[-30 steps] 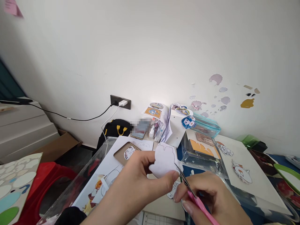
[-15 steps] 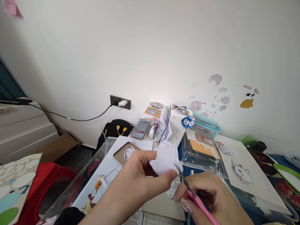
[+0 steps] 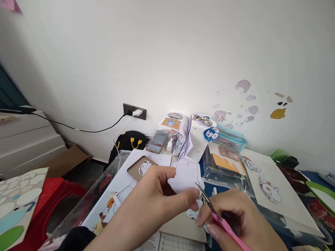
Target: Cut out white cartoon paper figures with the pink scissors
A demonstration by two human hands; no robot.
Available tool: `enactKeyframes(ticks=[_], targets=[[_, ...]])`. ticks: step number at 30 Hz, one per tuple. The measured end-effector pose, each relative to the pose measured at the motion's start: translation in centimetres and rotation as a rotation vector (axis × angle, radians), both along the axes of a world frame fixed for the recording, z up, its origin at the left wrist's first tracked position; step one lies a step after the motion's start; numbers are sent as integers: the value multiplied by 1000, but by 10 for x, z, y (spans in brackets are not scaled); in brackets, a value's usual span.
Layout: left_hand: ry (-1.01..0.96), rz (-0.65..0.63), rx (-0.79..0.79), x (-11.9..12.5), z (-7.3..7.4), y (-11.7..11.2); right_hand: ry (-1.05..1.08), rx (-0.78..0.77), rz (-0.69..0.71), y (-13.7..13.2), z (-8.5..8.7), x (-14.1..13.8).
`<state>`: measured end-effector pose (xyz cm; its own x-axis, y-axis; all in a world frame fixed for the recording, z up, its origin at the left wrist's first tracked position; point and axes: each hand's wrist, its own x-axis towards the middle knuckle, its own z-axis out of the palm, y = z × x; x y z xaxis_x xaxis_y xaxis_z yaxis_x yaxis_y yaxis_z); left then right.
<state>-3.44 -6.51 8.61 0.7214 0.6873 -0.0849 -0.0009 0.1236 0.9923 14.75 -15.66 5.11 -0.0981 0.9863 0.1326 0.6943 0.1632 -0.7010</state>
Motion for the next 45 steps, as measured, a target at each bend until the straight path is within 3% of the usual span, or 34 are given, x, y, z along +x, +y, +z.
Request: enactKeyframes(ticks=[19,28,34,41,45], targets=[[16,48,6,-2,-5,-2,-14,-33,8,3,12,-10],[-56,4,-27,5,-5,0,-64,6,0,4,3,-1],[-177,-1,-60,8,-3,-5,21,49,-28,6,1,-6],[-237,91,-39,10,-6,-12,73,70,-36,6,2,-13],[-233,101,-26,9,-5,-12,220,70,-133,-3,-3,-17]])
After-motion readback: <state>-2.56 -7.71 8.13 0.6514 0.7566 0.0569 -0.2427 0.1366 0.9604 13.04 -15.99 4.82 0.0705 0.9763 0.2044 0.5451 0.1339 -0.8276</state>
